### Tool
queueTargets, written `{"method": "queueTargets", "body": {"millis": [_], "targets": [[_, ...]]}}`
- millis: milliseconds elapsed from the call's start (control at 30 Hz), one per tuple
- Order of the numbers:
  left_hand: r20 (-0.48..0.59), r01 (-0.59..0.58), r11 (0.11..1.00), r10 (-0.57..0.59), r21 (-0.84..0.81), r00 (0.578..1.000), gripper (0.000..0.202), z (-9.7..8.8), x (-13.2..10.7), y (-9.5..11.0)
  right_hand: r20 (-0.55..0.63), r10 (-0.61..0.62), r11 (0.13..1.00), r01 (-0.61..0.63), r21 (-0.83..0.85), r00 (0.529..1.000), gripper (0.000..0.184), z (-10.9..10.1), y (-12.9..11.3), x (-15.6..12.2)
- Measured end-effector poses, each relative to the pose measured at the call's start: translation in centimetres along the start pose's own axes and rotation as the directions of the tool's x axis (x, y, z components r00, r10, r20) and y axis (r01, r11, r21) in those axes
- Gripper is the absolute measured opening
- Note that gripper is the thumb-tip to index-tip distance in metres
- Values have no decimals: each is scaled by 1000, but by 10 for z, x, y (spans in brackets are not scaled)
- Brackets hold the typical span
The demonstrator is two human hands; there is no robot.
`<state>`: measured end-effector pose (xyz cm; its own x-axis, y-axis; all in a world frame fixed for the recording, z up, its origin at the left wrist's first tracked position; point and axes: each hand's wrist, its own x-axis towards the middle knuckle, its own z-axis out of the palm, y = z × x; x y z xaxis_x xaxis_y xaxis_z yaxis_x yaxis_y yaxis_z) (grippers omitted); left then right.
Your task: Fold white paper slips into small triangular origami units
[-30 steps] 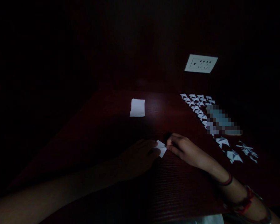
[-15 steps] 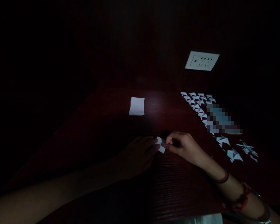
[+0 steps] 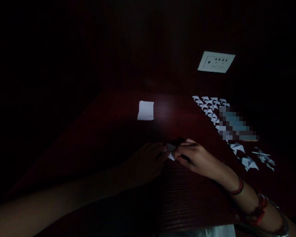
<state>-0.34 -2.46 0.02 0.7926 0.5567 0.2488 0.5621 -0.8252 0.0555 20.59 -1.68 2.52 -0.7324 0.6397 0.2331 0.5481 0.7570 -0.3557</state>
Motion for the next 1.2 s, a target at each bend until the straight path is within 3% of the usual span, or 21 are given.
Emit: {"method": "queueTargets", "body": {"millis": [433, 633, 833, 1033, 1200], "targets": [[-17, 0, 1000, 0, -6, 1000, 32, 1, 1, -1, 4, 3, 999, -4, 44, 1000, 10, 2, 1, 0], [-21, -7, 1000, 7, -8, 1000, 33, 1, 1, -2, -2, 86, 975, -84, 204, 996, 10, -3, 5, -1], [-9, -10, 1000, 10, -7, 1000, 33, 2, 2, -2, -75, 130, 973, -113, 199, 989, 8, 0, 6, 2], [-35, -17, 1000, 17, 11, 999, 33, 4, 1, -2, -108, 287, 942, -259, 214, 952, 9, 5, 6, 2], [-38, -12, 1000, 12, 6, 999, 32, 5, 0, -2, -100, 286, 947, -266, 179, 953, 6, 6, 4, 2]]}}
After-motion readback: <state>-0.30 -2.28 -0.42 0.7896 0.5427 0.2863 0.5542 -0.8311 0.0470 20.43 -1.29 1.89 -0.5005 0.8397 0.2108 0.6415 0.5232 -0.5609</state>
